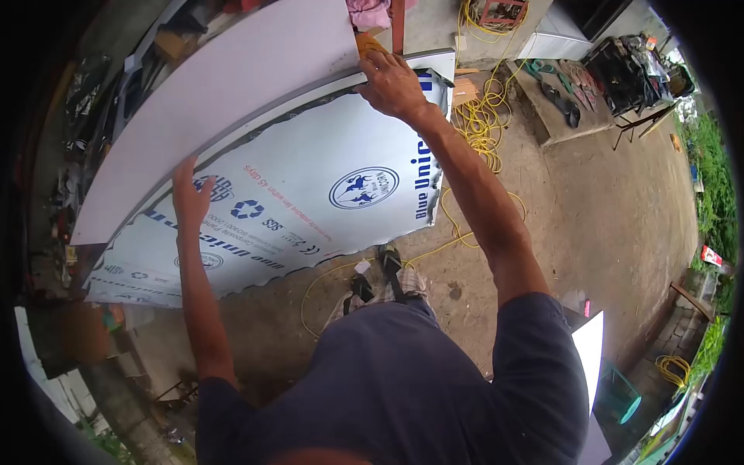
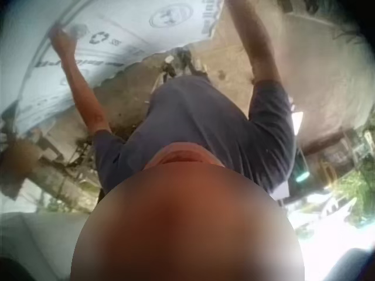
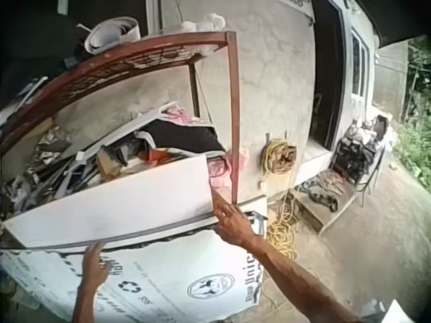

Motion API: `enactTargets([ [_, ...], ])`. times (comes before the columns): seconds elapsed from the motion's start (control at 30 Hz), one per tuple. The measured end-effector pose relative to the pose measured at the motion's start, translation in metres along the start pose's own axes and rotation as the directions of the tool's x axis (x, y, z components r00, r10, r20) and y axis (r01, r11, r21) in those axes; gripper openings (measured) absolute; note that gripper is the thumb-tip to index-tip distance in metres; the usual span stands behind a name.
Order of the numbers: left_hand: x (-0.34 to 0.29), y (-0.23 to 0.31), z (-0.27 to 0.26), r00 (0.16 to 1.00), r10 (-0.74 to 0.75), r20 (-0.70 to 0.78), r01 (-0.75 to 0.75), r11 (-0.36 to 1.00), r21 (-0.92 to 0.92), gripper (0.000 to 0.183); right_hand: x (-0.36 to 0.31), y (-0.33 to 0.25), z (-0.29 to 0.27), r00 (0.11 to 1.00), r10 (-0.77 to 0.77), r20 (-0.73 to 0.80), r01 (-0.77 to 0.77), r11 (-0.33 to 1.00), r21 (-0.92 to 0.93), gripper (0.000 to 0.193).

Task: Measuring, bending, and assembling aluminum composite panels and metal trim for sign fabrication.

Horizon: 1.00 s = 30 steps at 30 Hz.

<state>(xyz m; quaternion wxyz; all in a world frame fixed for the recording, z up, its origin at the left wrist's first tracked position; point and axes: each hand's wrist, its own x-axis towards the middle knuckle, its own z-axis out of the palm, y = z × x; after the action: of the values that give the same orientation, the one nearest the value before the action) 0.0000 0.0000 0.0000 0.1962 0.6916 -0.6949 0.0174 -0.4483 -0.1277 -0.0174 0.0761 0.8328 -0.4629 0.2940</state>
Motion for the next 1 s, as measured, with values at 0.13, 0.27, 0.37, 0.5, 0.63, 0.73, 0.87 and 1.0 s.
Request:
enactTargets([
  [0.13,0.031,0.012,0.015,0.997,0.068,-0.041,-0.063,0.990,0.127,0.058,-0.001,0.013,0.018,1.000,0.006,0.022,-0.005,0.999,-0.039,0.059],
  [0.27,0.034,0.019,0.032,0.996,0.051,-0.068,-0.039,0.986,0.164,0.051,-0.008,0.014,0.024,0.999,-0.004,-0.039,0.002,0.999,-0.045,0.055],
  [0.37,0.034,0.021,0.040,0.989,0.062,-0.135,-0.036,0.982,0.184,0.050,-0.004,0.009,0.026,0.997,0.049,-0.053,-0.050,0.998,-0.026,0.052],
  [0.5,0.041,0.021,0.048,0.985,0.021,-0.173,0.024,0.967,0.253,0.045,-0.003,0.004,0.025,0.993,0.074,-0.087,-0.077,0.996,-0.032,0.050],
  [0.63,0.046,0.018,0.049,0.986,-0.084,-0.145,0.120,0.958,0.262,0.041,-0.003,0.000,0.029,0.988,0.098,-0.119,-0.102,0.994,-0.031,0.046],
  [0.73,0.050,0.020,0.052,0.980,-0.119,-0.159,0.155,0.959,0.238,0.040,-0.003,0.001,0.030,0.985,0.089,-0.146,-0.093,0.995,-0.025,0.047],
  [0.87,0.050,0.017,0.054,0.973,-0.127,-0.191,0.169,0.961,0.220,0.041,-0.003,-0.001,0.031,0.991,0.110,-0.071,-0.115,0.991,-0.071,0.054],
  [1.0,0.050,0.013,0.056,0.967,-0.139,-0.214,0.175,0.972,0.160,0.042,-0.002,-0.003,0.032,0.992,0.096,-0.076,-0.103,0.991,-0.088,0.055],
])
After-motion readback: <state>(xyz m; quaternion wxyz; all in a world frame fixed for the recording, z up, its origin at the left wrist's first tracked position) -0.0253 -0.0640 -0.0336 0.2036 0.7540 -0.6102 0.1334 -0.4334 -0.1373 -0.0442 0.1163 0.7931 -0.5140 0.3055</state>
